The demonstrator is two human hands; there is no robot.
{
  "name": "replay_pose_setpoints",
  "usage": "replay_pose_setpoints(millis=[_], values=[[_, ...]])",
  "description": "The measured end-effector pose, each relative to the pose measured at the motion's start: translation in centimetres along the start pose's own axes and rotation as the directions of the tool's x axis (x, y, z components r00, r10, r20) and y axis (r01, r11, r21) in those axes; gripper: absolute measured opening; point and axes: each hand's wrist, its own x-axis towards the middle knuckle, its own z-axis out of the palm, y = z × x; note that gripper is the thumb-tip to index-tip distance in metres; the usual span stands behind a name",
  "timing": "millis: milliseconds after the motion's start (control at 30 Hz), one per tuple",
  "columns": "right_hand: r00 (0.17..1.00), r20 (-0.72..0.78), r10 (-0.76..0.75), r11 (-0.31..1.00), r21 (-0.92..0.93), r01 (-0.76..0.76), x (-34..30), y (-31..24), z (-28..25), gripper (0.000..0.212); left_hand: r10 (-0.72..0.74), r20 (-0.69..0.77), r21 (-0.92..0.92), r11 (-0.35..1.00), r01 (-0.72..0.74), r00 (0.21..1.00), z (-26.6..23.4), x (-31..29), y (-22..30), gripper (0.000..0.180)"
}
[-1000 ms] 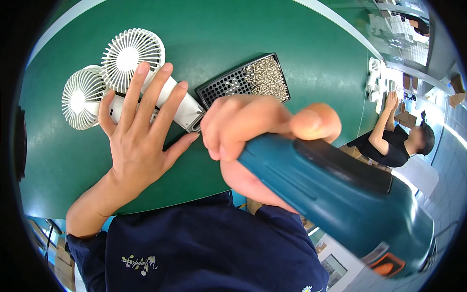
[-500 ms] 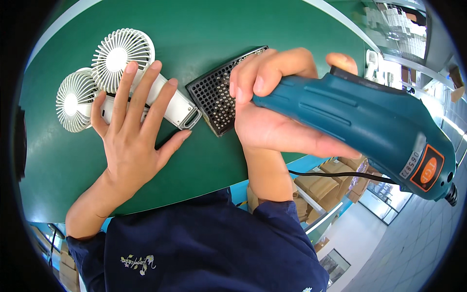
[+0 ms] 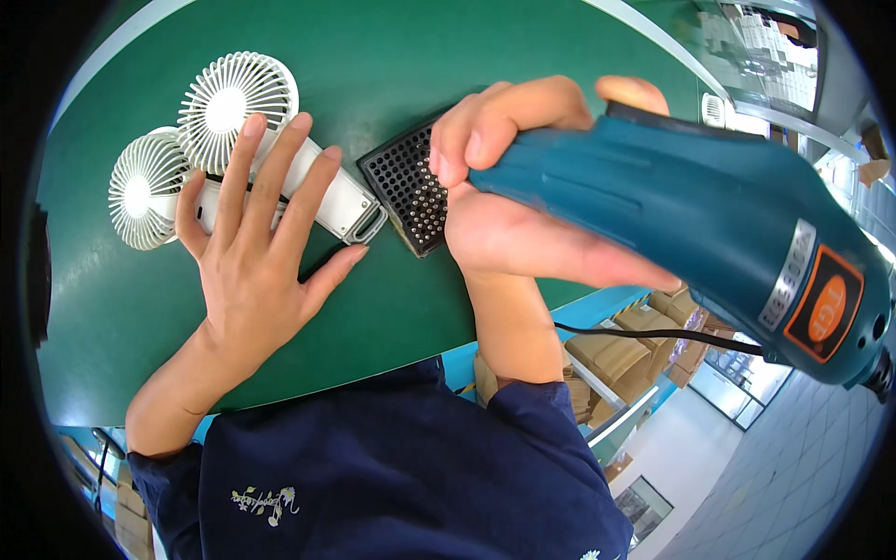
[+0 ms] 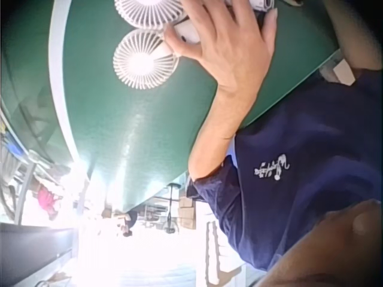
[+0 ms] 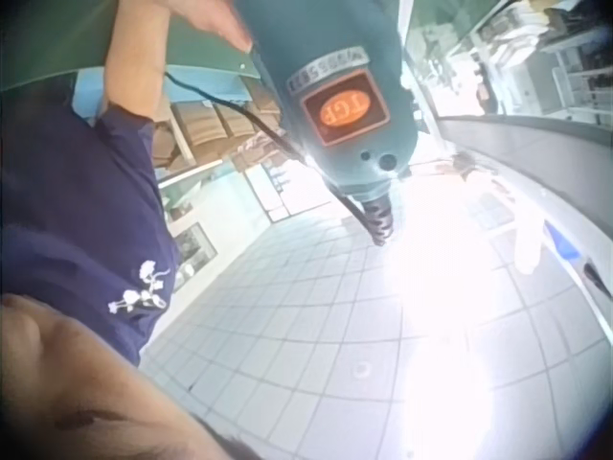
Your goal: Assembling portable handheld fans using an electric screwdriver on a factory production line.
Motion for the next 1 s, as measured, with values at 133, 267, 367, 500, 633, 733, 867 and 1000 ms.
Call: replay_pose_setpoints(millis=[133,267,367,500,633,733,867,1000], values=[[0.996,0.046,-0.073,0.996,0.052,0.071,0.2,-2.1,0.5,0.090,0.011,-0.009,-0.004,1.000,-0.011,1.000,0.0,-0.1,-0.1,0.062],[0.983,0.178,-0.053,0.993,0.114,0.033,-0.9,-3.9,1.5,0.077,0.003,-0.020,-0.005,1.000,-0.003,1.000,0.1,-0.3,-0.2,0.062],[0.984,0.175,0.044,0.992,0.108,-0.064,-2.2,-4.7,3.7,0.068,0.013,-0.048,-0.020,1.000,-0.014,0.999,0.2,-0.3,-0.1,0.062],[0.960,0.264,0.091,0.986,0.110,-0.123,-2.9,-3.9,3.9,0.067,0.001,-0.064,-0.023,1.000,-0.002,0.998,0.3,-0.6,-0.2,0.060],[0.950,0.290,0.116,0.986,0.083,-0.146,-3.4,-3.4,3.6,0.071,-0.007,-0.077,-0.034,0.999,0.005,0.997,0.4,-0.6,-0.2,0.059],[0.947,0.280,0.158,0.981,0.067,-0.184,-3.7,-3.5,3.8,0.069,-0.013,-0.088,-0.051,0.999,0.009,0.996,0.4,-0.7,-0.2,0.059],[0.933,0.328,0.151,0.985,0.030,-0.170,-3.7,-3.6,4.1,0.065,-0.009,-0.080,-0.062,0.998,0.004,0.997,0.3,-0.7,-0.2,0.059],[0.933,0.330,0.144,0.986,0.036,-0.164,-3.9,-3.8,4.1,0.059,-0.001,-0.077,-0.083,0.996,-0.005,0.997,0.4,-0.7,-0.2,0.059]])
